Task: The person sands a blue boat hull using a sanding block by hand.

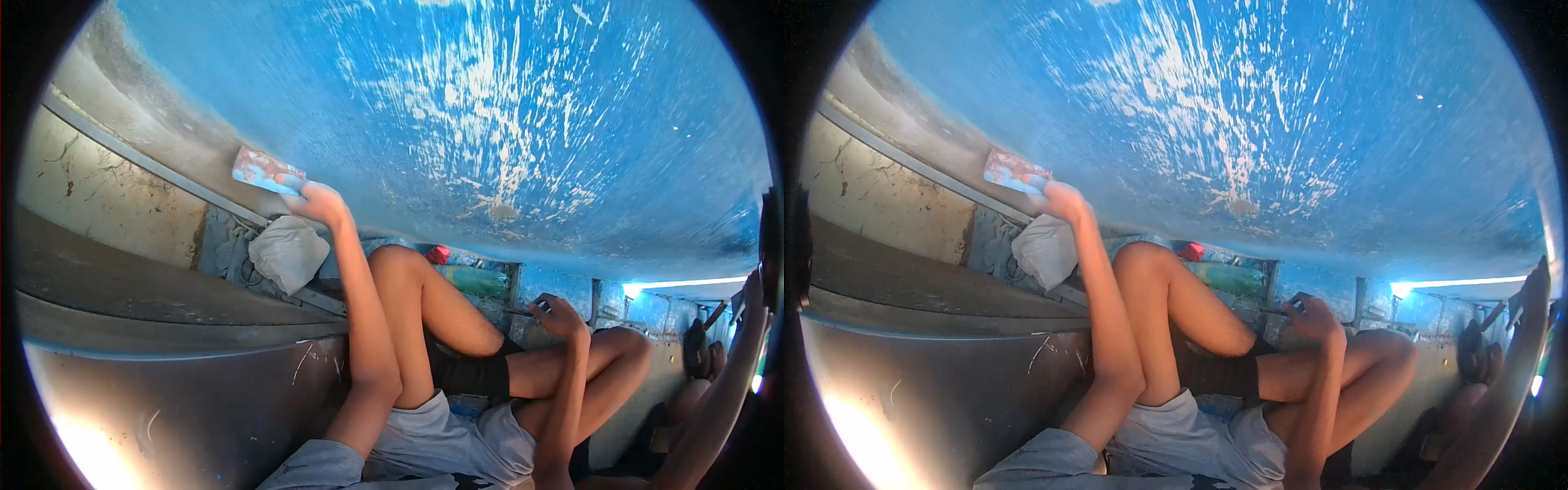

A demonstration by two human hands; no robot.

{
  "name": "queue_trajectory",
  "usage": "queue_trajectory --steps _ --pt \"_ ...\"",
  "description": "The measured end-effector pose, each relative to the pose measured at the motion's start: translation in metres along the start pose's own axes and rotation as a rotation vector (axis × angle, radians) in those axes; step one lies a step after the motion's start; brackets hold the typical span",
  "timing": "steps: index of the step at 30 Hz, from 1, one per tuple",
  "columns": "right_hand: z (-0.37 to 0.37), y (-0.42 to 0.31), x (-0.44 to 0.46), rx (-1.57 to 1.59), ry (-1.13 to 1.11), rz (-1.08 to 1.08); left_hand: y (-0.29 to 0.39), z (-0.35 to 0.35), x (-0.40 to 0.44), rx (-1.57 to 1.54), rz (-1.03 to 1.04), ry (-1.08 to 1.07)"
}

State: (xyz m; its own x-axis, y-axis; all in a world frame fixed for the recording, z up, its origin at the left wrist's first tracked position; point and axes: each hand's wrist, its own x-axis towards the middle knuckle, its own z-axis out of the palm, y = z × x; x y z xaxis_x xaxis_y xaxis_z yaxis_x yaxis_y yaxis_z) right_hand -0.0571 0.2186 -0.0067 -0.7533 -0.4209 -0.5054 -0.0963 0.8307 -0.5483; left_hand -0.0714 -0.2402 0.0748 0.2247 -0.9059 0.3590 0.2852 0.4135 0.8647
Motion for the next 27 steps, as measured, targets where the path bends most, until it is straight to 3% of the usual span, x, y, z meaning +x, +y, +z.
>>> queue_trajectory --steps 2,4,5,7,9,10,12,14,17,19,22,25,27 --pt "0.002 -0.001 0.0 0.036 -0.032 0.028 -0.026 -0.005 -0.012 0.08 0.047 0.033" --pt "0.006 0.008 0.003 -0.036 0.061 -0.079 -0.081 -0.023 -0.01 0.136 0.025 0.048" --pt "0.007 0.01 0.005 -0.032 0.069 -0.081 -0.124 -0.039 0.005 0.333 -0.242 0.021" --pt "0.008 0.012 0.008 -0.065 0.053 -0.067 -0.123 -0.039 0.014 0.525 -0.506 -0.011" --pt "0.004 0.005 0.006 -0.035 0.051 -0.064 -0.044 -0.018 0.009 0.003 -0.404 0.115" --pt "0.004 0.005 0.003 -0.008 0.034 -0.056 -0.022 -0.01 0.005 0.005 -0.408 0.112" --pt "0.002 0.003 0.001 -0.022 0.03 -0.039 0.006 0.001 -0.004 0.014 -0.013 0.022" --pt "0.008 0.009 0.005 -0.031 0.031 -0.032 0.005 0.0 -0.009 0.04 0.006 0.0" --pt "0.008 0.013 0.003 -0.014 0.076 -0.078 -0.052 -0.015 -0.008 0.068 0.051 0.003" --pt "0.004 0.004 0.002 -0.027 0.051 -0.034 -0.076 -0.025 -0.002 0.167 -0.413 0.125" --pt "0.002 -0.002 0.002 0.002 0.042 -0.02 -0.056 -0.023 0.009 -0.073 -0.239 0.03" --pt "-0.003 -0.009 -0.002 -0.015 -0.009 0.028 -0.001 -0.005 -0.004 -0.016 -0.083 -0.039" --pt "0.0 -0.006 -0.001 -0.019 -0.015 0.024 -0.011 -0.005 -0.011 -0.011 -0.03 -0.032"
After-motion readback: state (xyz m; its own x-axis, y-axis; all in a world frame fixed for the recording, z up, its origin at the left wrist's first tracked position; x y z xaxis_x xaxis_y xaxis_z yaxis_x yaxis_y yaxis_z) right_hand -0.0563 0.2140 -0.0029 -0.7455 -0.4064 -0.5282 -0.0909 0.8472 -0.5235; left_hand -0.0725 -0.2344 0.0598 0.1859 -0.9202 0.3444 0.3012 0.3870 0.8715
